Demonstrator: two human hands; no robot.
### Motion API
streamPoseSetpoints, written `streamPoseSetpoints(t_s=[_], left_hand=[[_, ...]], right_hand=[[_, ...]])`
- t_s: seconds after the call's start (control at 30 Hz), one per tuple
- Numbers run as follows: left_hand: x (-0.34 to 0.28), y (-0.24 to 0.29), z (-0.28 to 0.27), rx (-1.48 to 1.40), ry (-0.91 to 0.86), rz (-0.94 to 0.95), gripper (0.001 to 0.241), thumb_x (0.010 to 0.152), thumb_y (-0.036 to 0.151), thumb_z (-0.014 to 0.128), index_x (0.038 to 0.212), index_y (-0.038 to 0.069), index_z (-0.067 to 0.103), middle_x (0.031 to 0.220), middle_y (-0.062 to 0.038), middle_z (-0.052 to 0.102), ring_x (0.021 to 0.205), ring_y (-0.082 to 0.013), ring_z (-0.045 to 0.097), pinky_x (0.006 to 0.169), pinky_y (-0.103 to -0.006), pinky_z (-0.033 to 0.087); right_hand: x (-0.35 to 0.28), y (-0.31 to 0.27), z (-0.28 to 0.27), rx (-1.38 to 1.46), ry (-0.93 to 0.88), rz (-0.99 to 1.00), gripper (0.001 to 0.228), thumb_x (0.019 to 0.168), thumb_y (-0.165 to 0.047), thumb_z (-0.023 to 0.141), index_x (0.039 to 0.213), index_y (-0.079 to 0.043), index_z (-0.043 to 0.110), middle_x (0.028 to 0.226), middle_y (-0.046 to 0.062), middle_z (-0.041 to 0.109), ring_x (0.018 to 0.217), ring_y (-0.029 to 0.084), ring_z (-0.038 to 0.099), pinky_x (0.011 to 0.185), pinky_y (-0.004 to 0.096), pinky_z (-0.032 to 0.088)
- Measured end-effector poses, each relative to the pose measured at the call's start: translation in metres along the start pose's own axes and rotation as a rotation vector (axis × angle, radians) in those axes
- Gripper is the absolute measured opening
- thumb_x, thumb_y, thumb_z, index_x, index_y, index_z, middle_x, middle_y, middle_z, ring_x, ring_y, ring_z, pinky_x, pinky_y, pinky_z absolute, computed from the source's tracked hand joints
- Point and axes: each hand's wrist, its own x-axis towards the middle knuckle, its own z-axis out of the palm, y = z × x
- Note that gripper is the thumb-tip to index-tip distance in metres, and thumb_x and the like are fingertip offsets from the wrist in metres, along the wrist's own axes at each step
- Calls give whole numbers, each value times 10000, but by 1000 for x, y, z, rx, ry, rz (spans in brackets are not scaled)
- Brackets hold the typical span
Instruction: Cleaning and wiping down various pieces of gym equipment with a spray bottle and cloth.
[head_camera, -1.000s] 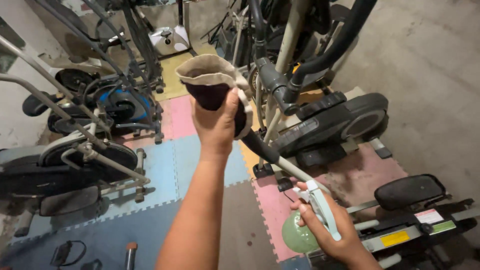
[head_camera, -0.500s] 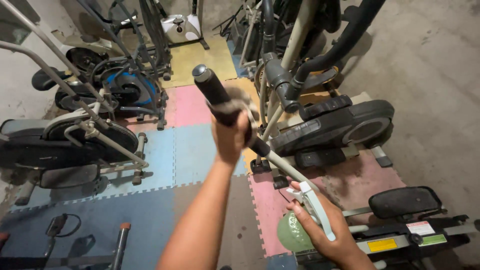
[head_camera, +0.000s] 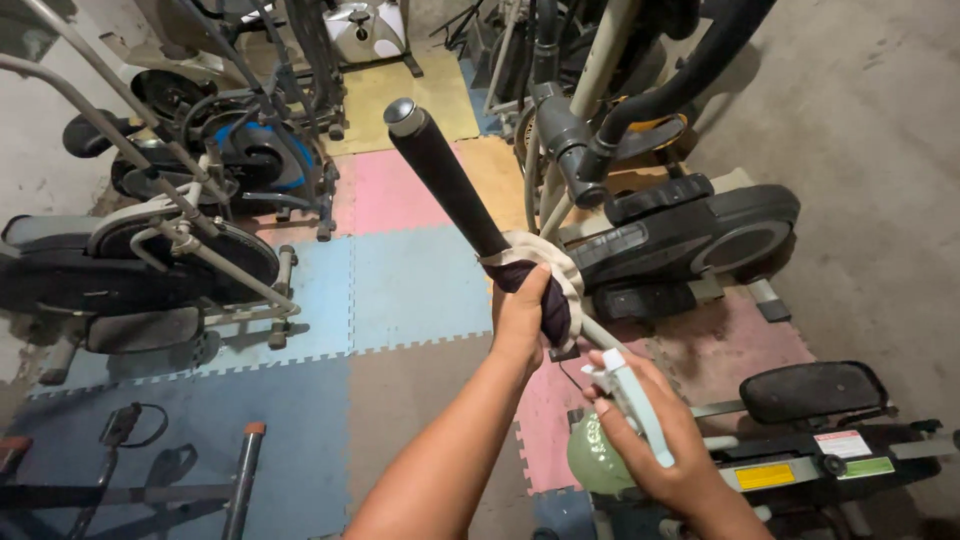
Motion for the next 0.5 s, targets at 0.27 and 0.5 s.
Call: streamPoseSetpoints(t_s=[0.27,0.5], left_hand=[[11,63,-1,-112,-181,146,216,908,17,642,1100,42,548,824,-150,675,581,-227,622,547,-344,550],[36,104,20,413,65,822,489,894,177,754,1278,47,481,1135,-113,680,955,-205,715,858,-312,593]], right_hand=[[-7,-8,-7,62,59,-62,503,887,-21,576,1386,41,552,1316,152,716,1076,203,746,921,325,606],[-20,13,-16,53,149,32,523,870,-10,583,1392,9,565,1339,119,717,1065,201,770,886,325,599]])
